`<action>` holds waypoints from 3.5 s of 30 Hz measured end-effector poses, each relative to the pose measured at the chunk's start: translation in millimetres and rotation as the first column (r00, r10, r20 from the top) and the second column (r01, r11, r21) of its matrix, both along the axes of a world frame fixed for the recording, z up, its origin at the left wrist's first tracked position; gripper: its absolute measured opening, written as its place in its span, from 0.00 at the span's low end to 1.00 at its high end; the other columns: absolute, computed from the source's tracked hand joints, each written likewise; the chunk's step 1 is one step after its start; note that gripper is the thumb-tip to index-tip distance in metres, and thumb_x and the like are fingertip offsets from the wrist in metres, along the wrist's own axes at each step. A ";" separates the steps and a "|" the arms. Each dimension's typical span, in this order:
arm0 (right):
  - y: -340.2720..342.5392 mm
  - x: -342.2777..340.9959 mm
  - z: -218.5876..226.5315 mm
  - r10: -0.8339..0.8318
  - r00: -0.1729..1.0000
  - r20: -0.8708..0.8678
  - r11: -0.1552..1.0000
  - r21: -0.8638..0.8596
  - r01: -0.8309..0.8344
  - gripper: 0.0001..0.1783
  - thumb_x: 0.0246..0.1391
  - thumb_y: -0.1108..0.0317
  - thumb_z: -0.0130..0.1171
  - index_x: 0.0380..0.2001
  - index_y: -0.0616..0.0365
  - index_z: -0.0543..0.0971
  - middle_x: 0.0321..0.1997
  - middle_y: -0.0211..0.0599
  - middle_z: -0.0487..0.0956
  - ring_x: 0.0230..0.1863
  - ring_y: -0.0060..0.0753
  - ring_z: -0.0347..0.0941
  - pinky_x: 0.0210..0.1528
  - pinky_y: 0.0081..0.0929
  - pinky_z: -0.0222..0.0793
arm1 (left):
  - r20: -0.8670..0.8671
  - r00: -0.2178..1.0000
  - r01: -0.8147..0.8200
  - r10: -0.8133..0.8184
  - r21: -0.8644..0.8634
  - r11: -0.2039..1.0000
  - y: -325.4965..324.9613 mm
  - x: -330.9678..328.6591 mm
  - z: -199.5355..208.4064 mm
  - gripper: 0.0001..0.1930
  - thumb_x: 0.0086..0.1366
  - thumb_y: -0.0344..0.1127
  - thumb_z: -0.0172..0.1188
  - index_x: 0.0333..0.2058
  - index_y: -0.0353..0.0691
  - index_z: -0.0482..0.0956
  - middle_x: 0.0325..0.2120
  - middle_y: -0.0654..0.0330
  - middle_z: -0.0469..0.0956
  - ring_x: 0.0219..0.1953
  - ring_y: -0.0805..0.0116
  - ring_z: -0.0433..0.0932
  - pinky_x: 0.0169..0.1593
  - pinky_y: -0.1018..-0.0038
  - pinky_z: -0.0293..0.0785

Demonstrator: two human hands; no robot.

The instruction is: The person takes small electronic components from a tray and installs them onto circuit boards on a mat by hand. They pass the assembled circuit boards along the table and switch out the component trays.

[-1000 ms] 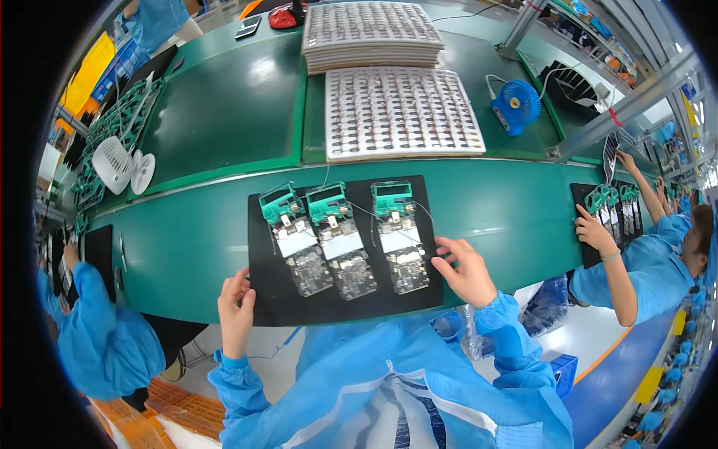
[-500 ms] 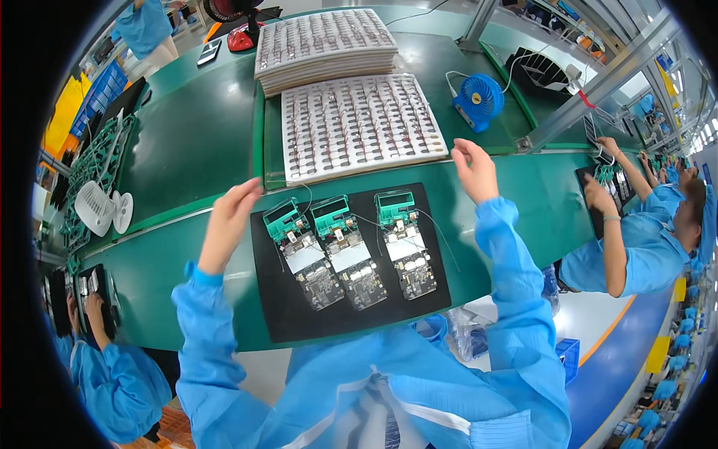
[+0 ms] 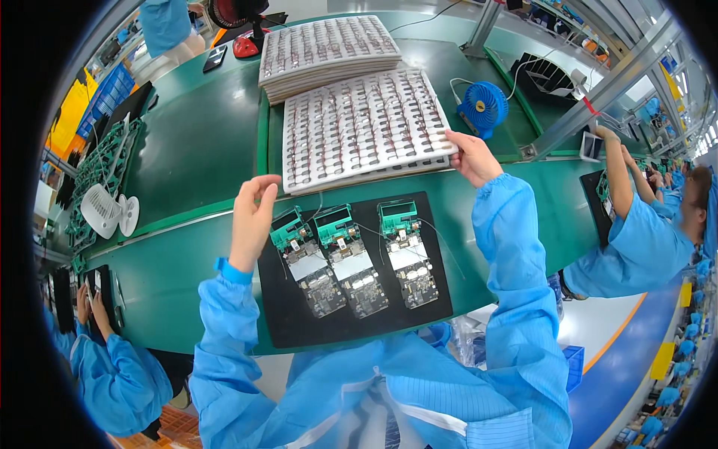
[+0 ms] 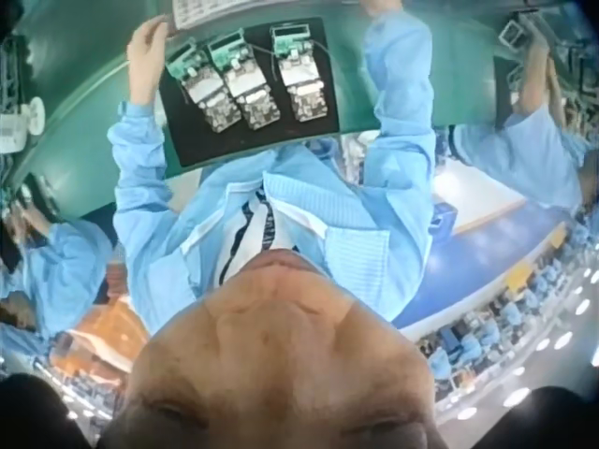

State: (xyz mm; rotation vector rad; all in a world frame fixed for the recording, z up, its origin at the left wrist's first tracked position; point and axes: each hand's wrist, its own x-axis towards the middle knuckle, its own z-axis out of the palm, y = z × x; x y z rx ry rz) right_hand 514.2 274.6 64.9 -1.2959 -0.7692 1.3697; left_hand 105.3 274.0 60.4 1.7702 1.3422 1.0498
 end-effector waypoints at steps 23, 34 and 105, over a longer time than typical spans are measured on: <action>-163.7 -179.5 18.1 0.487 0.869 -0.087 0.852 0.267 -0.450 0.25 0.67 0.58 0.48 0.61 0.60 0.64 0.54 0.42 0.76 0.52 0.35 0.74 0.50 0.30 0.71 | 0.808 0.552 0.051 0.205 -0.279 0.959 -148.5 -39.9 14.0 0.18 0.70 0.32 0.49 0.54 0.29 0.68 0.52 0.52 0.74 0.54 0.63 0.74 0.59 0.68 0.69; -123.9 -220.2 27.5 0.619 0.678 -0.397 0.774 0.160 -0.613 0.33 0.67 0.42 0.38 0.63 0.57 0.65 0.58 0.39 0.74 0.56 0.32 0.73 0.55 0.33 0.69 | 0.719 0.659 0.062 0.223 -0.347 0.936 -172.9 -140.1 56.2 0.28 0.66 0.45 0.49 0.58 0.30 0.66 0.49 0.50 0.76 0.44 0.62 0.80 0.49 0.68 0.78; 66.4 -8.2 -1.5 0.006 0.767 0.642 0.996 0.067 -0.064 0.13 0.62 0.65 0.53 0.41 0.63 0.80 0.34 0.33 0.82 0.34 0.22 0.78 0.35 0.21 0.71 | 0.079 0.944 -0.307 0.321 -0.156 0.939 277.3 -319.4 -83.0 0.22 0.73 0.42 0.50 0.56 0.30 0.72 0.50 0.57 0.77 0.48 0.71 0.75 0.52 0.75 0.70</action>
